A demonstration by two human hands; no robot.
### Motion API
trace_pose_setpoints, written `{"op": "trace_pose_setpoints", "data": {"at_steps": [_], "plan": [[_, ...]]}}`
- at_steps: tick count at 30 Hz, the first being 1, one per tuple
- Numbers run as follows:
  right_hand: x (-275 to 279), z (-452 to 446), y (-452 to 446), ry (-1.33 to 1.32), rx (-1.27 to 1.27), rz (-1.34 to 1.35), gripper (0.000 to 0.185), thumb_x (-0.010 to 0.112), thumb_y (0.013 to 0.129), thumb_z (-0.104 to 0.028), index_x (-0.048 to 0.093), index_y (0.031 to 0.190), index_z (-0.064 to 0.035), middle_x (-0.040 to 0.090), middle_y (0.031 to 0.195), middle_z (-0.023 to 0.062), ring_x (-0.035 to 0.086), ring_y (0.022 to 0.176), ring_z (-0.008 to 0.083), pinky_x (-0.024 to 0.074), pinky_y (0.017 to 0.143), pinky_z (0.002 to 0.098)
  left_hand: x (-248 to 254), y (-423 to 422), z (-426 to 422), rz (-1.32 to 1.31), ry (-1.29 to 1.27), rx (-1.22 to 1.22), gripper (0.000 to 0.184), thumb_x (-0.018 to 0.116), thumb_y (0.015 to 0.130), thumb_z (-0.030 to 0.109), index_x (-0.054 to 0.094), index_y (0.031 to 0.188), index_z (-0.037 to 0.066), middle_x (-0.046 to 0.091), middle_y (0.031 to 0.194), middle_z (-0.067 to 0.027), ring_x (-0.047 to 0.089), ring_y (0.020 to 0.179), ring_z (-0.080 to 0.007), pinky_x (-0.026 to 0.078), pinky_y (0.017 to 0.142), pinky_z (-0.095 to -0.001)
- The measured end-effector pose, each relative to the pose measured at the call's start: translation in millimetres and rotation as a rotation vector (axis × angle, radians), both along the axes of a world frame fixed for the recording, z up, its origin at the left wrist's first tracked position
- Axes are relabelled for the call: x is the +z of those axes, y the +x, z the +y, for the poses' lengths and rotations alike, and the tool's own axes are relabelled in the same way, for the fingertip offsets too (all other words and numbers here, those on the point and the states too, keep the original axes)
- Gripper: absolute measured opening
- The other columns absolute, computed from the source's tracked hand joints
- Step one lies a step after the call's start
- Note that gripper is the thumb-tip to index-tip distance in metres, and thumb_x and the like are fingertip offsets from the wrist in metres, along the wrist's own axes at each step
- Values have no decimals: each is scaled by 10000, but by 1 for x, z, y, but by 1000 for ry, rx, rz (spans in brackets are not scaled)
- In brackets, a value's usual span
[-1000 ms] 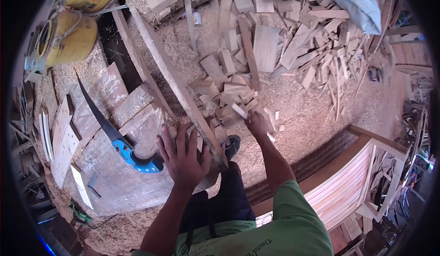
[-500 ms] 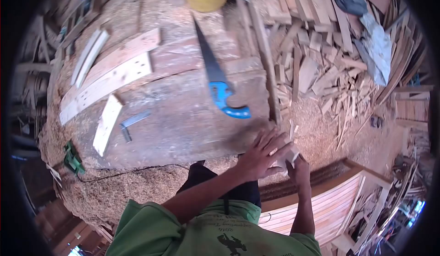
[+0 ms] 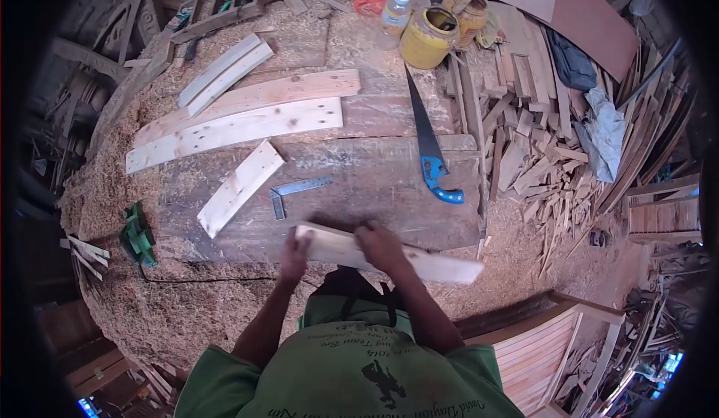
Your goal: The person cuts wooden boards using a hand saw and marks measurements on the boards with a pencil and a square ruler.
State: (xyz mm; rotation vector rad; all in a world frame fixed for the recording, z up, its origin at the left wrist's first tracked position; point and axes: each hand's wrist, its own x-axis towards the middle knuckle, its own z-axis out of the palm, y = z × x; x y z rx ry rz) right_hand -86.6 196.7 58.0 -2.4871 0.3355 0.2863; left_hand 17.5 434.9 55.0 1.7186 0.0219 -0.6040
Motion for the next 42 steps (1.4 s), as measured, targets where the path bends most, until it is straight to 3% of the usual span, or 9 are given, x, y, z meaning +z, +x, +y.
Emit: {"op": "trace_pose_setpoints", "data": {"at_steps": [6, 13, 16, 18, 19, 22, 26, 32, 42], "plan": [[11, 75, 30, 134, -2, -365, 287, 730, 965, -268, 704, 1187, -88, 671, 1187, 216, 662, 1114, 456, 545, 980, 534, -81, 28, 142, 257, 2, 395, 283, 749, 1043, 369, 725, 1086, 91, 646, 822, 17, 599, 703, -103, 478, 604, -305], [10, 50, -66, 217, -291, 460, 430, 719, 979, -326, 662, 1321, -72, 744, 1114, 208, 732, 1057, 412, 580, 921, 565, -132, 67, 198, 88, 539, 168, 322, 795, 1002, 368, 674, 1057, 75, 655, 800, -11, 639, 721, -165, 532, 657, -343], [-41, 35, -126, 655, -658, 417, 506, 713, 1006, -351, 611, 1413, -69, 728, 1178, 223, 735, 1077, 391, 591, 924, 538, -114, 80, 189, -257, 861, -126, 480, 785, 989, 450, 614, 1171, 40, 663, 800, -61, 667, 751, -234, 562, 727, -396], [-64, 26, -139, 1205, -1054, 284, 557, 709, 1024, -368, 577, 1474, -68, 717, 1221, 233, 736, 1090, 377, 599, 926, 520, -103, 88, 167, 294, 92, 592, 570, 775, 977, 483, 565, 1245, 26, 680, 816, -97, 688, 751, -312, 580, 819, -463], [-60, 25, -131, 1424, -1347, 241, 594, 707, 1032, -381, 545, 1515, -75, 692, 1307, 245, 725, 1122, 375, 602, 930, 515, -88, 90, 157, 154, 368, 523, 568, 782, 962, 465, 557, 1262, 38, 648, 972, -142, 662, 884, -356, 554, 879, -510], [-52, 22, -99, 1472, -1344, 8, 552, 708, 1042, -435, 568, 1409, -48, 703, 1251, 201, 728, 1081, 367, 606, 945, 522, -27, 90, 131, -281, 1169, 236, 585, 803, 918, 411, 532, 1312, 73, 551, 1439, -277, 583, 1281, -486, 474, 1059, -653], [-19, 15, -63, 1348, -1336, 126, 678, 731, 1032, -402, 455, 1558, -75, 557, 1494, 220, 575, 1348, 423, 519, 1089, 599, -58, 152, 173, -670, 1223, 73, 992, 872, 829, 456, 365, 1630, 165, 344, 1701, -222, 385, 1498, -532, 409, 1179, -641], [-11, 16, -62, 1360, -1295, 109, 726, 698, 1057, -382, 385, 1638, -79, 388, 1653, 244, 415, 1497, 439, 443, 1161, 647, -47, 217, 203, -482, 1168, -372, 1244, 966, 707, 396, 262, 1700, 135, 416, 1692, -191, 329, 1593, -419, 278, 1284, -620], [8, 23, -68, 1176, -1167, 15, 630, 693, 1063, -381, 508, 1560, -40, 692, 1365, 178, 716, 1172, 337, 602, 953, 464, 11, 112, 157, -707, 844, -427, 1205, 977, 669, 233, 341, 1690, 169, 415, 1682, -197, 323, 1594, -425, 189, 1338, -593]]}}
